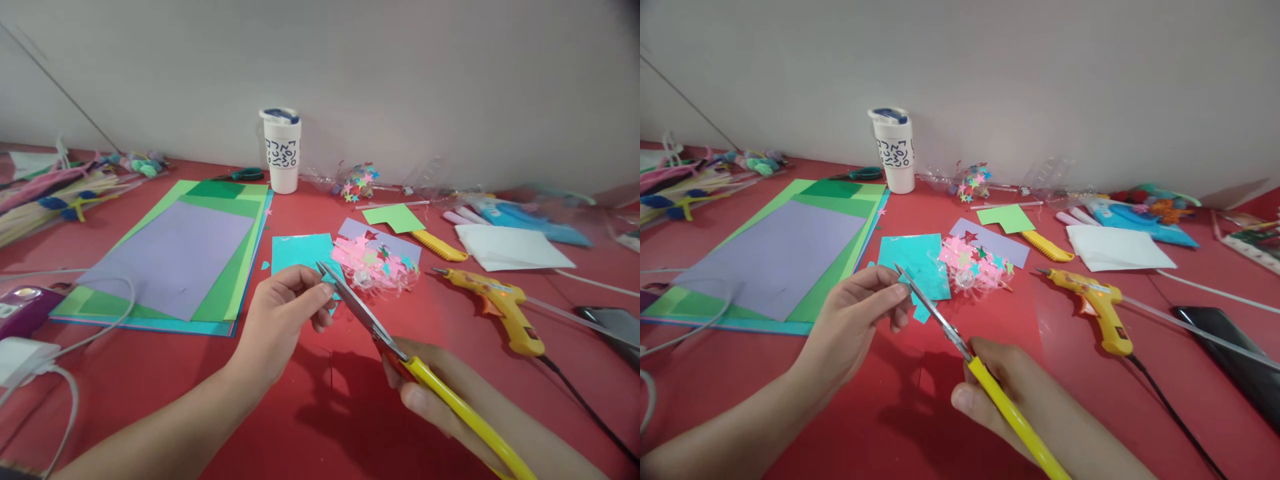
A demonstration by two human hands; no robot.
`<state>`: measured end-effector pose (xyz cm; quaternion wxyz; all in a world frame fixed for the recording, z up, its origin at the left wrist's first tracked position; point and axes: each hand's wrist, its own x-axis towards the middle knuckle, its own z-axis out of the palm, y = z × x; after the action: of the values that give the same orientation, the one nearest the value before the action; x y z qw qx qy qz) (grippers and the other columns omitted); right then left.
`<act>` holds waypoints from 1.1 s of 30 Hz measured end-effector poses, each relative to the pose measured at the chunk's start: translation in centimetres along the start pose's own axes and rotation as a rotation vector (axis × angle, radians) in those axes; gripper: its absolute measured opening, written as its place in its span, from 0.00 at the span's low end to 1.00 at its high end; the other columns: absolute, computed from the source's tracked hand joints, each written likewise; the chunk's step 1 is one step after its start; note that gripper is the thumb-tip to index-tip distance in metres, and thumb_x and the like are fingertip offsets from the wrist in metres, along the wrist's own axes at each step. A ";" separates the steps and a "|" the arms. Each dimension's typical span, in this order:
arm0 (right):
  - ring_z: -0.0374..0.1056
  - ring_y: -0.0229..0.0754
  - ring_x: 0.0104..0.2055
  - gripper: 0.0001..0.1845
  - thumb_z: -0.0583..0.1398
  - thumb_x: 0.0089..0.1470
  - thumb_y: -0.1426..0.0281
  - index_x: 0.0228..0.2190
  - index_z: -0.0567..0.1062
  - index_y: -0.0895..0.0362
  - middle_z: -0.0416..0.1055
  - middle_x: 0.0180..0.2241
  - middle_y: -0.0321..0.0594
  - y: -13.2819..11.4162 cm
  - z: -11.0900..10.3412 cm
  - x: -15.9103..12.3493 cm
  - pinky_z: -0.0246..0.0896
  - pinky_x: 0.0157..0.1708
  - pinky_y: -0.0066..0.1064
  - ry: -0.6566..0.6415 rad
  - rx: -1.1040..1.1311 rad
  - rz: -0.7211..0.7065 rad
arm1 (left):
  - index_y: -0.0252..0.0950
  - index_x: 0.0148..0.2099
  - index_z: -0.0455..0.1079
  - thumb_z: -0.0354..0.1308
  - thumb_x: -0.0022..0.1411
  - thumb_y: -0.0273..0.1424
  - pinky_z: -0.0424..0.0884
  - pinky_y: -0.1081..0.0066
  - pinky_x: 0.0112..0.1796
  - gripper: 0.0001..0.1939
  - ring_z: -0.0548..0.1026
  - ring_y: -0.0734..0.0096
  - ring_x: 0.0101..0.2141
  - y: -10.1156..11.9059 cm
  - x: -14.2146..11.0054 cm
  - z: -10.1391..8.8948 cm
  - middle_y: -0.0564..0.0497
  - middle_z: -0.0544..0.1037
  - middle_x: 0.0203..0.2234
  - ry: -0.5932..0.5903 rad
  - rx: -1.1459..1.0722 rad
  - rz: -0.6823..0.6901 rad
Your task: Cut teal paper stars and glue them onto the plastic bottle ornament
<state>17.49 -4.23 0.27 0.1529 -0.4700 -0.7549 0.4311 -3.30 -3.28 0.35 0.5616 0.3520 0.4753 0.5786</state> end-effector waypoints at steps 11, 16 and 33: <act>0.48 0.36 0.19 0.32 0.49 0.49 0.36 0.19 0.55 0.52 0.49 0.17 0.29 -0.6 0.5 0.5 0.44 0.16 0.29 -0.058 0.085 0.030 | 0.35 0.23 0.66 0.62 0.53 0.28 0.64 0.79 0.22 0.09 0.69 0.81 0.18 -0.1 0.0 0.0 0.57 0.71 0.16 -0.006 -0.036 -0.021; 0.50 0.37 0.19 0.31 0.49 0.50 0.37 0.19 0.57 0.52 0.49 0.16 0.29 -0.2 0.7 0.7 0.47 0.16 0.28 -0.045 0.069 0.027 | 0.35 0.23 0.65 0.62 0.52 0.29 0.63 0.79 0.21 0.10 0.68 0.81 0.18 -0.1 0.0 0.0 0.57 0.71 0.16 -0.005 -0.041 -0.029; 0.44 0.31 0.15 0.32 0.47 0.51 0.37 0.20 0.53 0.52 0.47 0.14 0.25 0.0 1.0 0.9 0.37 0.15 0.27 -0.039 0.131 0.091 | 0.36 0.24 0.65 0.61 0.53 0.28 0.63 0.80 0.21 0.08 0.68 0.82 0.17 0.1 0.0 0.0 0.57 0.72 0.16 -0.049 -0.080 -0.040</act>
<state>16.45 -3.98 -0.48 0.1489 -0.4844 -0.7058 0.4950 -3.32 -3.26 0.40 0.5982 0.3339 0.4449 0.5769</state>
